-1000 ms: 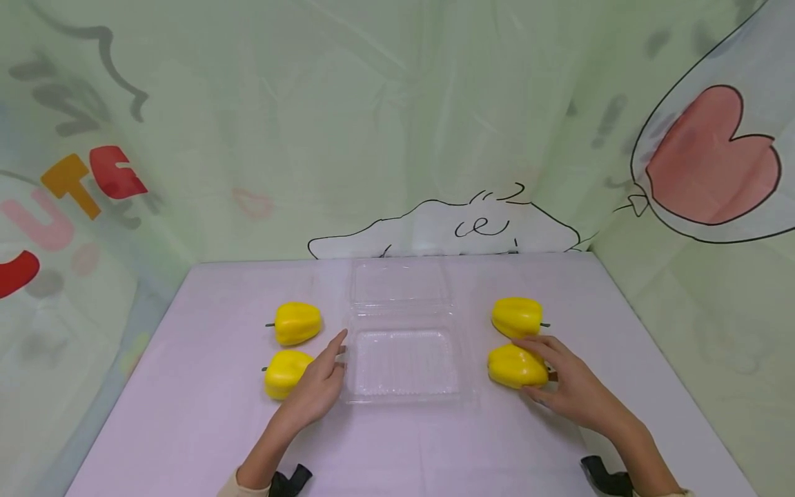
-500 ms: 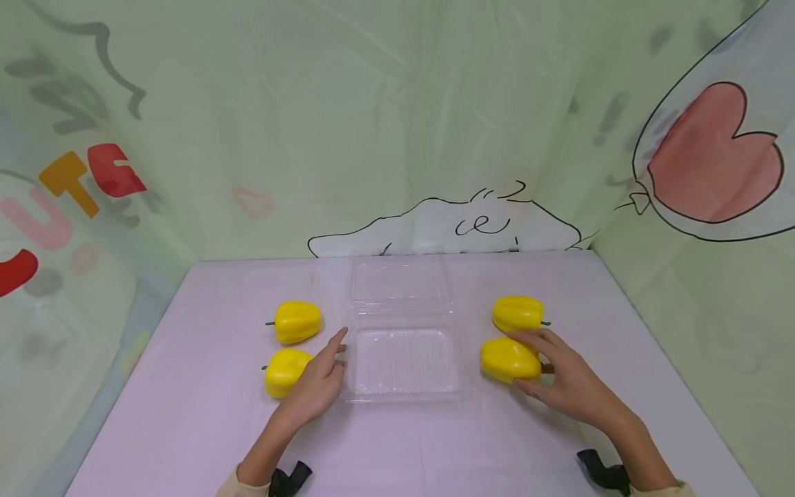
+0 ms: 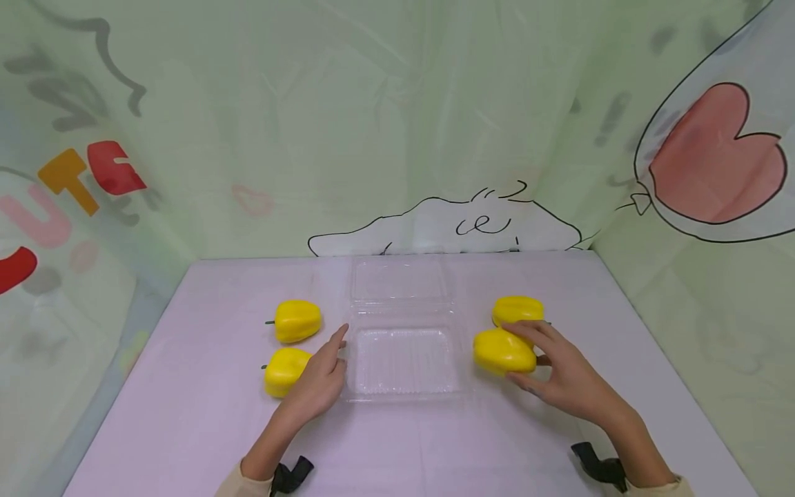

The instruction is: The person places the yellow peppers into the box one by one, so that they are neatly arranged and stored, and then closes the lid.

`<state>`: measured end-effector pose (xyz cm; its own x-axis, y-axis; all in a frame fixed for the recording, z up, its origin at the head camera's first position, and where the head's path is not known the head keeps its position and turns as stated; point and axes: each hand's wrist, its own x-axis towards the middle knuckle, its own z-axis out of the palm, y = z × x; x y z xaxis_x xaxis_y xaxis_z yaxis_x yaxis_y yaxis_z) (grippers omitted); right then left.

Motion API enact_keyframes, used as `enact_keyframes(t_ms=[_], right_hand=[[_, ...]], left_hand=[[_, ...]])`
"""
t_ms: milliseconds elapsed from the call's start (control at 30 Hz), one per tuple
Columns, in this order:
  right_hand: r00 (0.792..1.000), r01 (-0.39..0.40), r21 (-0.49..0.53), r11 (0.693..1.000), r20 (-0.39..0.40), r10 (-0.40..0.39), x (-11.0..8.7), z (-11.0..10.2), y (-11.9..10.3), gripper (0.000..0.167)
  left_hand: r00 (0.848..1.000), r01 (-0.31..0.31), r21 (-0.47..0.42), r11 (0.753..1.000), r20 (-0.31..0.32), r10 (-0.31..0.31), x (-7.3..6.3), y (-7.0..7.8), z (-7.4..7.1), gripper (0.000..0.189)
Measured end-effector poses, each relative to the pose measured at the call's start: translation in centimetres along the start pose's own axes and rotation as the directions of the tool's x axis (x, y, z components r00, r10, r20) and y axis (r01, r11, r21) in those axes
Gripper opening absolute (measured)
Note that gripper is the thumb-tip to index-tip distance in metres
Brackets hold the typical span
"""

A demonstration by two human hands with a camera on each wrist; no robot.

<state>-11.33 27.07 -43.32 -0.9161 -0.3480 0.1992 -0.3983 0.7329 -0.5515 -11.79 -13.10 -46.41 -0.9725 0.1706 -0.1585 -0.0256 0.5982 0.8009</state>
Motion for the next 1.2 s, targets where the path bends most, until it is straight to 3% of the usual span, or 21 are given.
enact_keyframes(t_ms=[467,1200], right_hand=[[0.999,0.029,0.038,0.999,0.013,-0.029,1.0,0.2,-1.7,0.078],[0.997,0.064,0.064,0.996,0.044,-0.067,1.8,1.3,-3.8,0.074]], left_hand=[[1.0,0.004,0.013,1.0,-0.004,-0.004,0.4,0.2,0.0,0.062],[1.0,-0.002,0.008,1.0,-0.014,0.002,-0.1,0.2,0.1,0.062]])
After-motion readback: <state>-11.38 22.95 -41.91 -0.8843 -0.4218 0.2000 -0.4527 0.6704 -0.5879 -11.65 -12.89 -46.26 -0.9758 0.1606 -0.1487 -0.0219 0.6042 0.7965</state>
